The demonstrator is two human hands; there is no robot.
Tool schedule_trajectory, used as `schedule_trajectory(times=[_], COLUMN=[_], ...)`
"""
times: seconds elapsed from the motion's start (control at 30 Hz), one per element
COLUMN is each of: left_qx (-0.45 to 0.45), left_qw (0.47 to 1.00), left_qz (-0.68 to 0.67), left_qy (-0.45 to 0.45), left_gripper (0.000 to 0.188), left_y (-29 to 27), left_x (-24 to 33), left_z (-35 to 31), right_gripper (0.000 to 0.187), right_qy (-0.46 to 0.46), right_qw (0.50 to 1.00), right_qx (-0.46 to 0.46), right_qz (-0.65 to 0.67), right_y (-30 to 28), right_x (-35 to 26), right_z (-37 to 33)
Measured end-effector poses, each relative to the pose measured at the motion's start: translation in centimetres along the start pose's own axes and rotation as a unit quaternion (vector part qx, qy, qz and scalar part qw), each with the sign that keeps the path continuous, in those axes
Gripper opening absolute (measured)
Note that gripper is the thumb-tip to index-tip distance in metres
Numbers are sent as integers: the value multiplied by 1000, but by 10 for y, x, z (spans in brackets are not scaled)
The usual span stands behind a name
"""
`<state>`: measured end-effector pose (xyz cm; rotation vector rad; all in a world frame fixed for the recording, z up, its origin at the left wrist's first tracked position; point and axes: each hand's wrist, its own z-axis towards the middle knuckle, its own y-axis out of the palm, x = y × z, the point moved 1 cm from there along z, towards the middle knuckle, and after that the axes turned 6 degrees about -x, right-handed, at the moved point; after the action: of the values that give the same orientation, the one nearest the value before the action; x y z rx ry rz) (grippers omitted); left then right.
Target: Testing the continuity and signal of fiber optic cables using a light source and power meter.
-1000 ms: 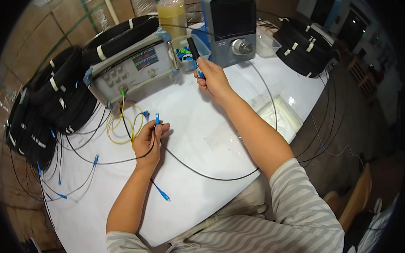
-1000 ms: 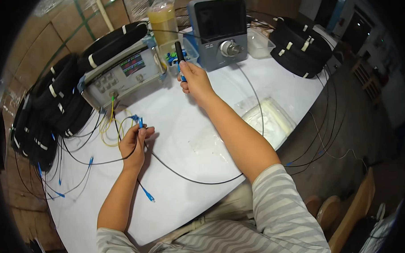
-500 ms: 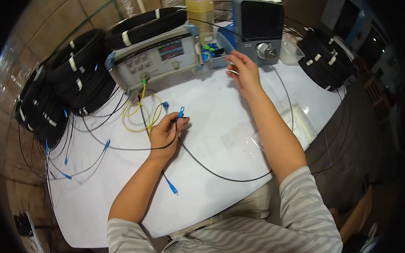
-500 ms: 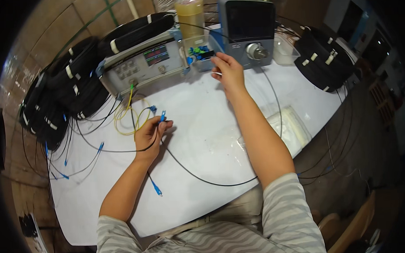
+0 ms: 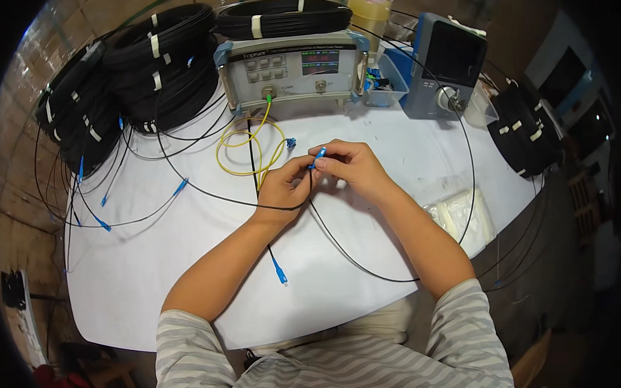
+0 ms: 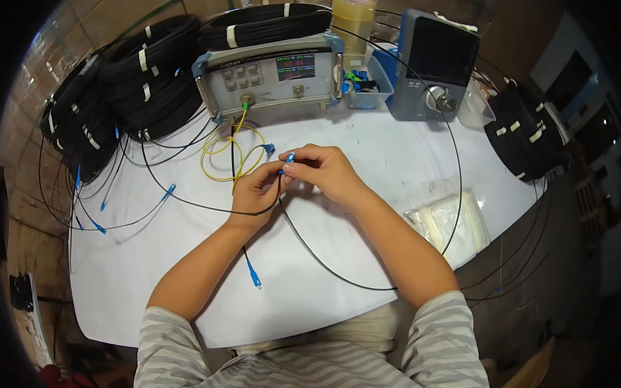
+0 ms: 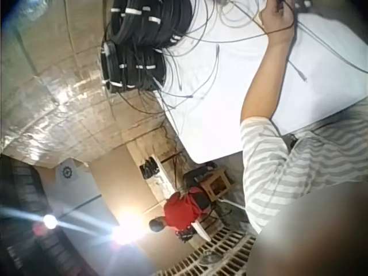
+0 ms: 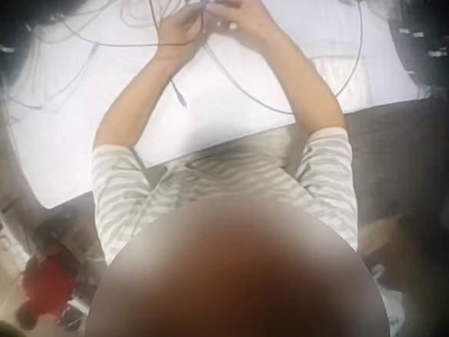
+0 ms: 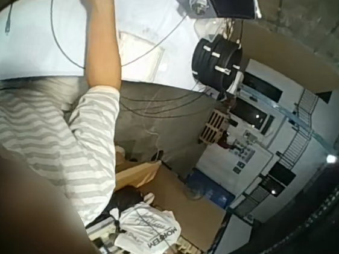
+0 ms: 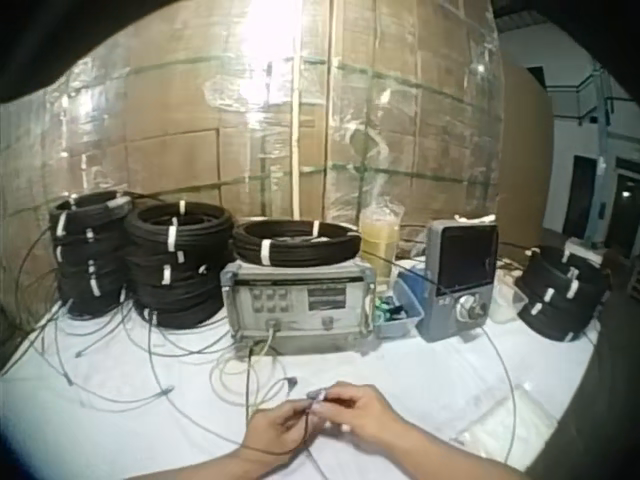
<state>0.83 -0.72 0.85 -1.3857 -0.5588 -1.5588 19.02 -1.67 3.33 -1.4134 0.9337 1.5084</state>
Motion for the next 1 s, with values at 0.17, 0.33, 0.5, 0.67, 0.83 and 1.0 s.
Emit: schedule_trajectory(times=[0.17,0.33,0.5,0.67,0.83,1.0], left_qx=[48,-1,-48,-8,-13,-70], left_qw=[998,999,995,995,997,992], left_qz=[16,-39,-81,-102,-76,-90], left_qy=[21,10,-21,-6,19,-48], left_gripper=[34,33,34,34,32,38], left_y=[1,0,-2,5,6,0], left_x=[4,-1,-8,-15,-17,-12], left_z=[2,2,3,7,9,7], right_gripper=[27,23,24,28,24,24], right_qy=[-31,40,38,42,20,17], right_qw=[985,982,970,961,957,950], right_qx=[103,183,215,238,252,260], right_qz=[134,32,-104,-137,-146,-171], right_y=[-6,-29,-35,-42,-45,-42], right_x=[3,-6,-14,-12,-8,-6], right_z=[12,38,69,83,92,92])
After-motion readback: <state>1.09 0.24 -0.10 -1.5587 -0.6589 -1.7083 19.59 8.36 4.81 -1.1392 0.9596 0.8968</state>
